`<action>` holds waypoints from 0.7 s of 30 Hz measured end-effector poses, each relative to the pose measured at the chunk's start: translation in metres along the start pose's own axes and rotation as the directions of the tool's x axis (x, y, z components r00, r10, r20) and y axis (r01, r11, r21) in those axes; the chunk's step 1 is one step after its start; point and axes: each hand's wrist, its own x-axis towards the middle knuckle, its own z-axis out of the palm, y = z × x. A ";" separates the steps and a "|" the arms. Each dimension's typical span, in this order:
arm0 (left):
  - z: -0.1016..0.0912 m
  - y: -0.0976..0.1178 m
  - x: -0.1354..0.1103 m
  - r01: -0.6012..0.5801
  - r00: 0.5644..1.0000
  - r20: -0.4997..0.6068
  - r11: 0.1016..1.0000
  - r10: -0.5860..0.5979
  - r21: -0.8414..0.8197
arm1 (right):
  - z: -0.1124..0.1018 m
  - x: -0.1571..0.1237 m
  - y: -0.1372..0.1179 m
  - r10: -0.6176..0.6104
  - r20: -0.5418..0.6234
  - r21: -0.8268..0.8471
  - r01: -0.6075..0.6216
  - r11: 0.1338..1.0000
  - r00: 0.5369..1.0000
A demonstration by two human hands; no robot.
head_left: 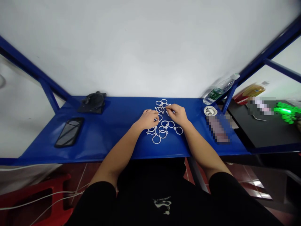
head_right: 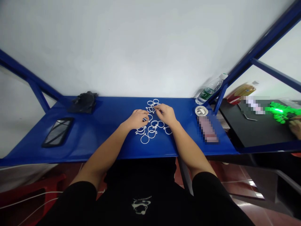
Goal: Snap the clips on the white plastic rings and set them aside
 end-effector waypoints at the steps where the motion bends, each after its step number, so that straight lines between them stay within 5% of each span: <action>1: 0.000 -0.001 0.000 -0.002 1.000 -0.011 1.000 0.002 -0.005 | 0.000 0.000 0.000 0.002 0.006 0.003 -0.002 1.000 1.000; 7: 0.002 -0.001 0.004 -0.058 0.979 -0.199 0.997 0.046 -0.057 | -0.001 0.001 -0.001 -0.019 0.099 0.053 0.014 0.999 0.995; 13: 0.003 -0.001 0.009 -0.128 0.894 -0.443 0.987 0.071 -0.100 | 0.000 0.001 -0.005 -0.072 0.203 0.112 0.050 0.992 0.976; 21: 0.004 0.005 0.008 -0.154 0.866 -0.494 0.980 0.073 -0.125 | 0.003 0.000 -0.007 -0.095 0.175 0.113 0.075 0.991 0.980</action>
